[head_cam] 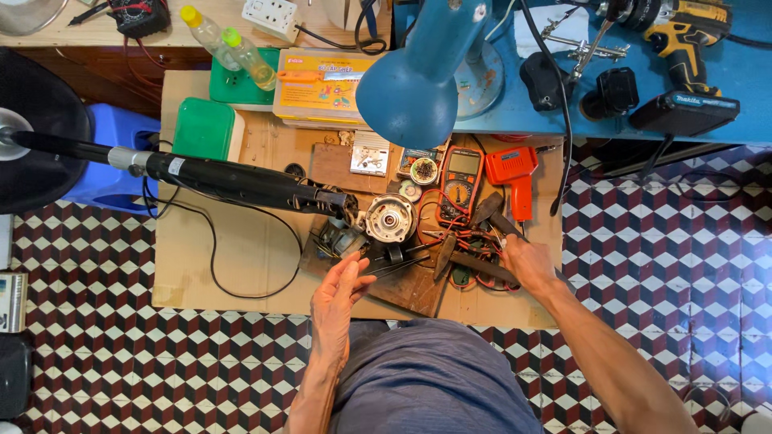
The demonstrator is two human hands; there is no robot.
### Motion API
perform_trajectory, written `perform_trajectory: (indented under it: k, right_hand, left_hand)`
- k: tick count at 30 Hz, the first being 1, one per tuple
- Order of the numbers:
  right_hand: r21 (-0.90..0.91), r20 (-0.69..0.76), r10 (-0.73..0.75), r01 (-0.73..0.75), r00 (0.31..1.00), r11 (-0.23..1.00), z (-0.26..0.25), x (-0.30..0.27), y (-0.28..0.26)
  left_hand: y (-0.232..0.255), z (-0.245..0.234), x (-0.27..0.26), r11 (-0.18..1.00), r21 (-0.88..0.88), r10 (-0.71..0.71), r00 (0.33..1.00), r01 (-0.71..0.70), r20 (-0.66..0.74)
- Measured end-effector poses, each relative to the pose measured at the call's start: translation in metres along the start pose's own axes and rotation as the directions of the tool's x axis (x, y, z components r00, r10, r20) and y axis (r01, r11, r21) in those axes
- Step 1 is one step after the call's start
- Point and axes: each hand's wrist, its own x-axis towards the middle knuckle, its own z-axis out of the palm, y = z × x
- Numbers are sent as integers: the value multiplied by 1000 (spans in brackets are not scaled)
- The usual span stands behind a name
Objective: The person disassembles a small electric motor, cleans the internal components with a cloth, applies lubricant, and reassembles the parts. They use a power drill to tighten screws and test the rotor movement.
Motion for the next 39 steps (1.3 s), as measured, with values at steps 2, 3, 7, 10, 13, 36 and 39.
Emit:
perform_trajectory:
  k: [2,3,7,10,13,36,39]
  right_hand:
    - [22,-179,68,-65,981,998,-30,-5,-22]
    - [35,-266,105,-99,958,994,-49,-10,-34]
    - [536,-152,418,-281,896,796,-117,-22,-103]
    - [714,-4,388,-269,922,646,-144,-36,-162]
    - [677,-7,359,-259,933,689,-147,-41,-203]
    - [715,-223,232,-3,947,699,-139,-37,-225]
    - [573,-269,108,69,957,816,-132,-44,-222]
  left_hand:
    - [-6,2,7,1000,20,-5,1000,5,27]
    - [-10,7,10,1000,29,-11,999,9,46]
    - [-26,31,28,995,85,-63,975,46,214]
    - [-40,60,34,968,31,-241,881,250,407]
    - [-60,91,29,994,3,-99,887,109,452]
    - [-74,105,21,682,-606,-136,885,409,444]
    - [-53,109,16,697,-569,-235,889,437,394]
